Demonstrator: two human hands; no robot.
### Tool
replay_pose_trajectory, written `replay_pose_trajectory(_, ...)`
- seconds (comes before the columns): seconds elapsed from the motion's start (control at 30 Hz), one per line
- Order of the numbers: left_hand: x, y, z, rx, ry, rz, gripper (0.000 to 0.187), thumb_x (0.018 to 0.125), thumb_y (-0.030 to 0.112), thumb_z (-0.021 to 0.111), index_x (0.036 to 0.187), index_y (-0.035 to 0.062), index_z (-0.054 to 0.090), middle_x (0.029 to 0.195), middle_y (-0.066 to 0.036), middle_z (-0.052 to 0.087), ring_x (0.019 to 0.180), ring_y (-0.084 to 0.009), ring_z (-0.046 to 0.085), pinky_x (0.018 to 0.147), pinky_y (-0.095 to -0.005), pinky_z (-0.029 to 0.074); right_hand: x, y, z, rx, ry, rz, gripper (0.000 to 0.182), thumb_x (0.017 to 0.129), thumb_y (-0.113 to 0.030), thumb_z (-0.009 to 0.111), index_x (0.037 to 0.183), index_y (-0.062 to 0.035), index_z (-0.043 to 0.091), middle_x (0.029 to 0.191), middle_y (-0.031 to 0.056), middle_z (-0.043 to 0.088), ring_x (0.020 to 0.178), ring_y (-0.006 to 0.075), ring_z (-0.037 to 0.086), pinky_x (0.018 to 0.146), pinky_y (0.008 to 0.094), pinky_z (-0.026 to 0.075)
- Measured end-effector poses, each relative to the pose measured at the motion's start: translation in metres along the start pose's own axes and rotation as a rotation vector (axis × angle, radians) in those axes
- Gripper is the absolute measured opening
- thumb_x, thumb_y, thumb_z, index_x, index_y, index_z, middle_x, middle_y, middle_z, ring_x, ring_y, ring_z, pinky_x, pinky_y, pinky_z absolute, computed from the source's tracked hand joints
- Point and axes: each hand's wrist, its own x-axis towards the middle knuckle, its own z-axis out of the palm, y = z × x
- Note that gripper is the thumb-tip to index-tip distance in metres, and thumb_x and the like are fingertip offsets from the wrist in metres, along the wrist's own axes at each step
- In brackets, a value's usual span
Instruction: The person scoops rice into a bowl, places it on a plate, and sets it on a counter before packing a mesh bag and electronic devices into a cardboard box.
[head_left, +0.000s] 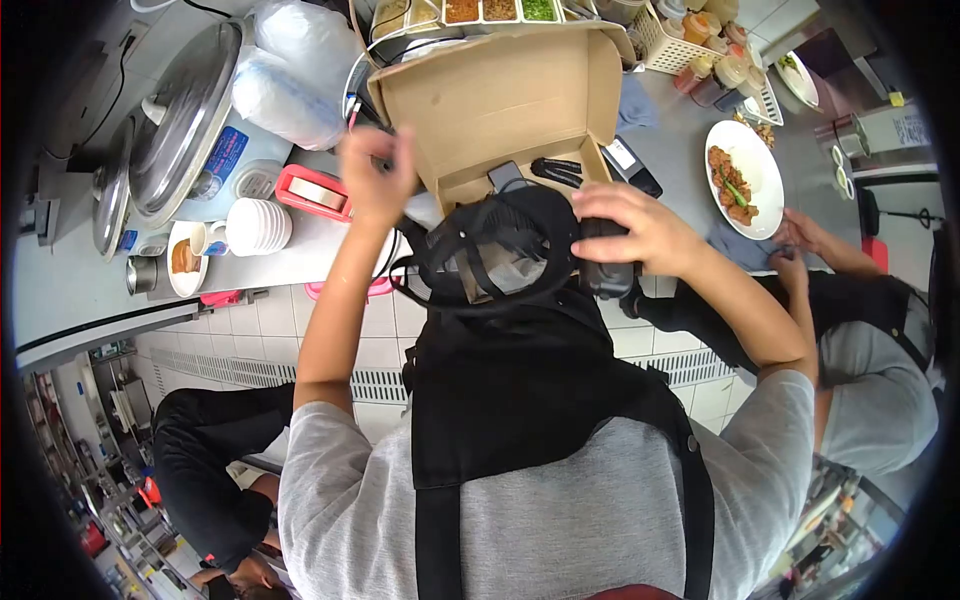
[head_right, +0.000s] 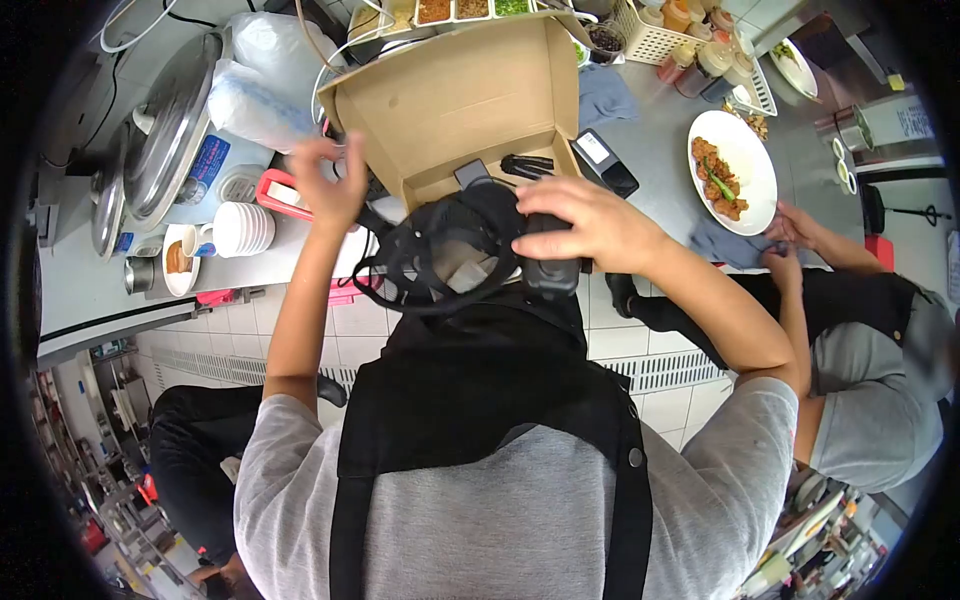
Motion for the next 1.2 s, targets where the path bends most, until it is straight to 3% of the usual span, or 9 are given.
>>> replay_pose_trajectory(0.07,0.0,0.037,0.002,-0.202,-0.378,0.313,0.019,0.071,0.006,0.068,0.087,0.0091,0.058,0.075,-0.008,0.054,0.073,-0.0265,0.058,0.06,-0.0363,0.048,-0.013,0.007,0.015,-0.083,-0.009,-0.008,0.034,0.071,-0.011,0.061,0.102,-0.0236,0.063,0.113,0.0108,0.054,0.112,0.0308,0.051,0.094,0.0425,0.044)
replay_pose_trajectory(0.17,-0.024,0.045,0.049,-0.247,-1.004,0.202,0.032,0.075,0.003,0.06,0.106,0.0098,0.056,0.099,-0.007,0.059,0.094,-0.0257,0.059,0.077,-0.035,0.05,-0.035,0.036,0.022,-0.435,-0.062,-0.19,0.035,0.07,-0.013,0.062,0.101,-0.0285,0.056,0.114,0.0077,0.054,0.113,0.027,0.051,0.093,0.0403,0.047)
replay_pose_trajectory(0.33,-0.056,0.018,0.1,-0.058,-1.075,0.418,0.035,0.077,0.004,0.053,0.111,0.0108,0.058,0.104,0.0,0.058,0.117,-0.021,0.044,0.095,-0.0357,0.039,-0.058,0.071,0.013,-0.541,-0.115,-0.137,0.043,0.07,-0.011,0.056,0.109,-0.031,0.055,0.118,0.0098,0.05,0.115,0.0286,0.049,0.086,0.0372,0.049)
replay_pose_trajectory(0.47,-0.055,0.016,0.112,0.149,-1.124,0.66,0.026,0.077,0.018,0.054,0.1,0.0132,0.061,0.095,0.001,0.06,0.101,-0.0165,0.051,0.091,-0.0309,0.039,-0.063,0.072,0.035,-0.495,-0.288,-0.01,0.043,0.076,-0.011,0.05,0.115,-0.028,0.051,0.127,0.0118,0.045,0.119,0.0293,0.044,0.091,0.0369,0.046)
replay_pose_trajectory(0.6,-0.029,0.024,0.092,0.235,-1.327,0.805,0.034,0.062,0.024,0.07,0.091,0.009,0.061,0.081,-0.003,0.063,0.087,-0.0173,0.06,0.085,-0.0287,0.043,-0.053,0.049,0.038,-0.568,-0.382,0.09,0.038,0.076,-0.011,0.052,0.112,-0.0241,0.052,0.127,0.0109,0.043,0.122,0.029,0.04,0.092,0.0372,0.046)
replay_pose_trajectory(0.77,-0.003,0.026,0.057,0.524,-1.419,0.342,0.049,0.058,0.034,0.078,0.093,0.0052,0.06,0.085,-0.01,0.064,0.083,-0.0243,0.065,0.069,-0.0348,0.053,-0.061,0.054,0.039,-0.348,-0.347,0.182,0.03,0.075,-0.008,0.054,0.102,-0.0209,0.058,0.125,0.0109,0.042,0.12,0.031,0.039,0.093,0.0378,0.045)
replay_pose_trajectory(1.0,0.023,0.034,0.016,0.379,-1.111,-0.038,0.054,0.06,0.042,0.073,0.096,0.003,0.061,0.083,-0.015,0.065,0.08,-0.0319,0.064,0.07,-0.0388,0.052,-0.043,0.061,0.001,-0.379,-0.319,0.309,0.029,0.075,-0.008,0.053,0.099,-0.0223,0.06,0.121,0.0108,0.045,0.116,0.03,0.042,0.094,0.0374,0.044)
replay_pose_trajectory(1.07,0.014,0.025,0.021,0.35,-1.091,-0.056,0.057,0.061,0.045,0.073,0.096,0.0025,0.061,0.084,-0.019,0.064,0.082,-0.0352,0.063,0.073,-0.041,0.051,-0.037,0.061,-0.013,-0.426,-0.32,0.316,0.029,0.075,-0.009,0.053,0.1,-0.0215,0.061,0.119,0.011,0.045,0.118,0.0303,0.041,0.093,0.0378,0.043)
replay_pose_trajectory(1.2,-0.011,0.015,0.038,0.236,-1.196,-0.381,0.069,0.063,0.053,0.069,0.103,-0.0022,0.06,0.096,-0.022,0.064,0.092,-0.0351,0.062,0.083,-0.0415,0.05,-0.043,0.085,0.013,-0.476,-0.349,0.271,0.027,0.076,-0.01,0.053,0.099,-0.0206,0.062,0.12,0.0103,0.045,0.118,0.0305,0.041,0.094,0.0392,0.043)
